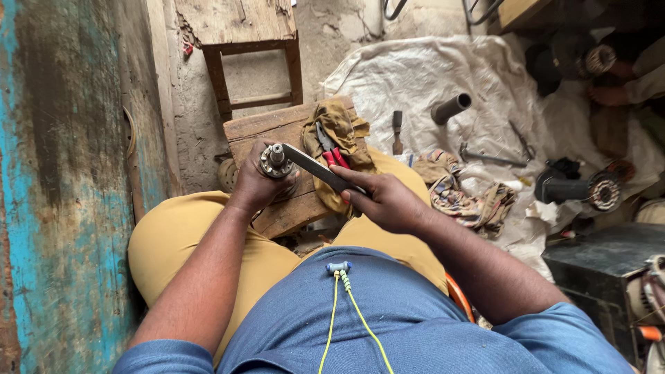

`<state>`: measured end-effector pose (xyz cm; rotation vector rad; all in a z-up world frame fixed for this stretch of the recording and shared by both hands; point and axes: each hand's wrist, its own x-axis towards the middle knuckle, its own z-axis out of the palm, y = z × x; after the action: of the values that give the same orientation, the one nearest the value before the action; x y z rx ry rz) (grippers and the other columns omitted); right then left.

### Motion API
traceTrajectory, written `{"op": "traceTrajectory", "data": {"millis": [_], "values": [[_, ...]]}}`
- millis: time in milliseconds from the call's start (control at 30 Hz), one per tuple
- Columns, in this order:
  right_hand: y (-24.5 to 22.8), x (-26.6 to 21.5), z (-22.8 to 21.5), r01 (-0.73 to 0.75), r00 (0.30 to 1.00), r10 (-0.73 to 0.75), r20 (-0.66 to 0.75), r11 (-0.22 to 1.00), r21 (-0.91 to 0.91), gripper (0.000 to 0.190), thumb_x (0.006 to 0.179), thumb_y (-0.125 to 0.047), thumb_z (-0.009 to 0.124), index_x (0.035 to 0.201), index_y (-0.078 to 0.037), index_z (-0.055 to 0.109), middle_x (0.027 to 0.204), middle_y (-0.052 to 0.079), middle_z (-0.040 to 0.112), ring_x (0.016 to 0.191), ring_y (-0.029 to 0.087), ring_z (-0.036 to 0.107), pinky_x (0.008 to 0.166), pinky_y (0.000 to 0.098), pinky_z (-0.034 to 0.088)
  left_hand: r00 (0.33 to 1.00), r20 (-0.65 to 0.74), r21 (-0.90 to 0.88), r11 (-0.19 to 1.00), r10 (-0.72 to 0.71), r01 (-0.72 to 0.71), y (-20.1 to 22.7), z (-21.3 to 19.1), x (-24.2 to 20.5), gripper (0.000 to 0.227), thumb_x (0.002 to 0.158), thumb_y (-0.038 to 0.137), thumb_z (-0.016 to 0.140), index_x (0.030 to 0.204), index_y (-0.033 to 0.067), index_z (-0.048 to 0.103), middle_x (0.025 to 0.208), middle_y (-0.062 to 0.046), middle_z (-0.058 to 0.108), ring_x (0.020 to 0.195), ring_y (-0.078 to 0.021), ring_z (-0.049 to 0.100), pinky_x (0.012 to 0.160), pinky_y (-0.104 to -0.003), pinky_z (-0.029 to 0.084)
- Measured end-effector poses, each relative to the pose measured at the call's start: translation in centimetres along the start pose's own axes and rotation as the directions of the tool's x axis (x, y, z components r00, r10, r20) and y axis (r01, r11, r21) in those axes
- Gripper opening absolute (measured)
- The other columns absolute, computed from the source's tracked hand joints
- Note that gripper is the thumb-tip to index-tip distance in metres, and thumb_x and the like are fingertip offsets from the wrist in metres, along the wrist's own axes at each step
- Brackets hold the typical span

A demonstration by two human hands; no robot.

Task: The person sits on the floor and uses a metal file to smooth the edges of a cylindrical metal part. They rotate the part to file different sections and occasionally wipe it with a cloth.

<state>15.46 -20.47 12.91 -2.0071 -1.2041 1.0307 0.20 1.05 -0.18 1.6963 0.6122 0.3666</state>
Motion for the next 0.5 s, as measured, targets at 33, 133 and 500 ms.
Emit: {"op": "traceTrajectory", "data": {"millis": [33, 133, 500], "values": [[-0.2, 0.2, -0.8, 0.014, 1.0, -0.013, 0.019, 0.998, -0.061, 0.055, 0.097, -0.019, 0.064, 0.151, -0.024, 0.052, 0.082, 0.005, 0.074, 0.069, 0.011, 0.064, 0.074, 0.0283, 0.055, 0.999, -0.008, 0.02, 0.999, -0.038, 0.038, 0.1, 0.1, -0.1, 0.053, 0.073, 0.012, 0.092, 0.113, 0.0125, 0.057, 0.104, 0.0, 0.07, 0.096, -0.0103, 0.067, 0.087, -0.03, 0.057], [-1.3, 1.3, -3.1, -0.099, 0.986, 0.129, 0.106, 0.963, -0.251, 0.054, 0.097, -0.025, 0.064, 0.15, -0.033, 0.053, 0.082, 0.011, 0.075, 0.068, 0.017, 0.066, 0.074, 0.0327, 0.055, 0.997, -0.014, 0.027, 0.997, -0.076, 0.076, 0.1, 0.3, 0.0, 0.055, 0.072, 0.013, 0.091, 0.114, 0.0139, 0.056, 0.105, 0.001, 0.07, 0.097, -0.0096, 0.067, 0.088, -0.03, 0.057], [-8.6, 7.2, -8.3, 0.089, 0.942, 0.183, 0.281, 0.67, -0.737, 0.046, 0.098, -0.033, 0.061, 0.14, -0.051, 0.058, 0.098, 0.003, 0.079, 0.081, 0.022, 0.075, 0.082, 0.0419, 0.057, 0.999, 0.007, 0.019, 0.999, -0.041, 0.041, -0.4, 0.5, 0.3, 0.057, 0.073, 0.021, 0.092, 0.117, 0.0145, 0.057, 0.105, -0.001, 0.072, 0.099, -0.0114, 0.068, 0.089, -0.031, 0.056]]}}
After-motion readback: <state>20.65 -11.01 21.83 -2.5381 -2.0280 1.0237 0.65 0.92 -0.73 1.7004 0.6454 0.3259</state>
